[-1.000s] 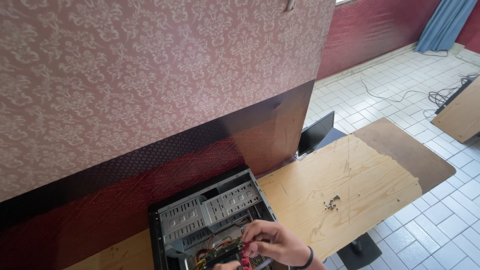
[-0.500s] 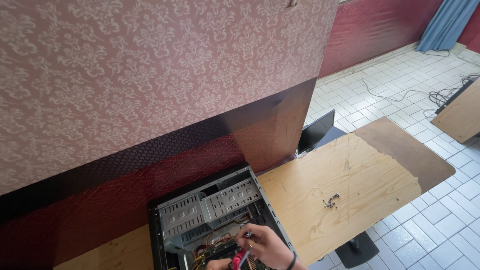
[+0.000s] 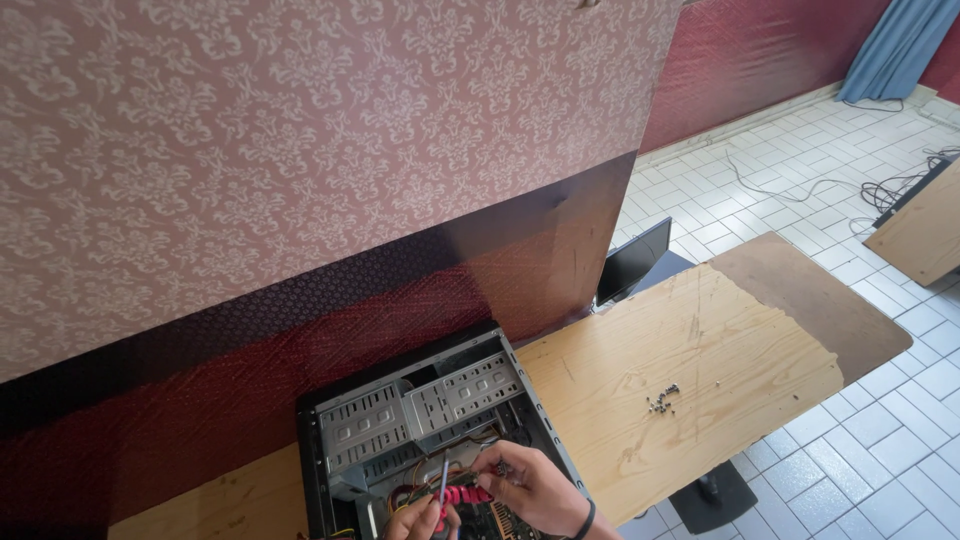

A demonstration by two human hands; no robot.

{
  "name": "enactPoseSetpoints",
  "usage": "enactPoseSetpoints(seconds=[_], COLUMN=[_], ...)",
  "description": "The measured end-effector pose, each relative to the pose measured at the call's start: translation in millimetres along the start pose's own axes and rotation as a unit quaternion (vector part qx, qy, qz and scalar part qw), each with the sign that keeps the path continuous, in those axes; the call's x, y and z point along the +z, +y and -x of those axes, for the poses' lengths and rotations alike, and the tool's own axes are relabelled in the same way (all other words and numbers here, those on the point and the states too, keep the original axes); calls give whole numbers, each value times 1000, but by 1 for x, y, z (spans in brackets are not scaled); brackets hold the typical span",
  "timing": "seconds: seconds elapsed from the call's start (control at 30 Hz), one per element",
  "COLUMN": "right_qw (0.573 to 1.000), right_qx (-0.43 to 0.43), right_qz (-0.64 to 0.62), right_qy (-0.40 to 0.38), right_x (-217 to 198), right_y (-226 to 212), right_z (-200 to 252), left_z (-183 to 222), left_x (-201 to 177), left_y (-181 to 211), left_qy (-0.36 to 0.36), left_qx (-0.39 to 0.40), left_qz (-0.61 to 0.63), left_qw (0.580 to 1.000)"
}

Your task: Connecting and organizing internal power and data cables within a computer chassis

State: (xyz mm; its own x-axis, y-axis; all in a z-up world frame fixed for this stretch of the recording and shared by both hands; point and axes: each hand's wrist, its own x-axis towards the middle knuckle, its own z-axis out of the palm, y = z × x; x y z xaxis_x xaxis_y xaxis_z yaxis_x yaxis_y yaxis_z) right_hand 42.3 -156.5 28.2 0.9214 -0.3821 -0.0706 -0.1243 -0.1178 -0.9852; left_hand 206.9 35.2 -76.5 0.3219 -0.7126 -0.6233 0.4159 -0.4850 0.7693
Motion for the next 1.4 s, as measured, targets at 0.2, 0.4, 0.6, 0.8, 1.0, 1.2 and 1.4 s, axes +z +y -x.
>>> enactPoseSetpoints(seconds=[0.2,0.4,0.6,0.8,1.0,1.2,1.4], right_qw=[999,997,965,968,984,972,948], right_qx=[-3,7,50,-52,88,148,200], right_qz=[-9,47,182,197,64,-83,-152], right_qy=[-32,-68,-182,-148,-140,-165,-195], right_x=[-5,1,8,13,30,35,37], right_y=[4,13,24,39,41,44,32], right_z=[3,-1,-4,-7,-10,-11,-11], left_z=[6,18,26,36,35,33,19], left_x=[29,40,39,54,60,62,55], left_y=[8,24,9,10,9,2,-9], left_qy=[146,265,187,117,226,311,394], left_qx=[-5,108,145,182,192,190,236], left_qz=[107,4,-82,-25,-111,-133,-169], left_qw=[983,958,968,976,949,922,872])
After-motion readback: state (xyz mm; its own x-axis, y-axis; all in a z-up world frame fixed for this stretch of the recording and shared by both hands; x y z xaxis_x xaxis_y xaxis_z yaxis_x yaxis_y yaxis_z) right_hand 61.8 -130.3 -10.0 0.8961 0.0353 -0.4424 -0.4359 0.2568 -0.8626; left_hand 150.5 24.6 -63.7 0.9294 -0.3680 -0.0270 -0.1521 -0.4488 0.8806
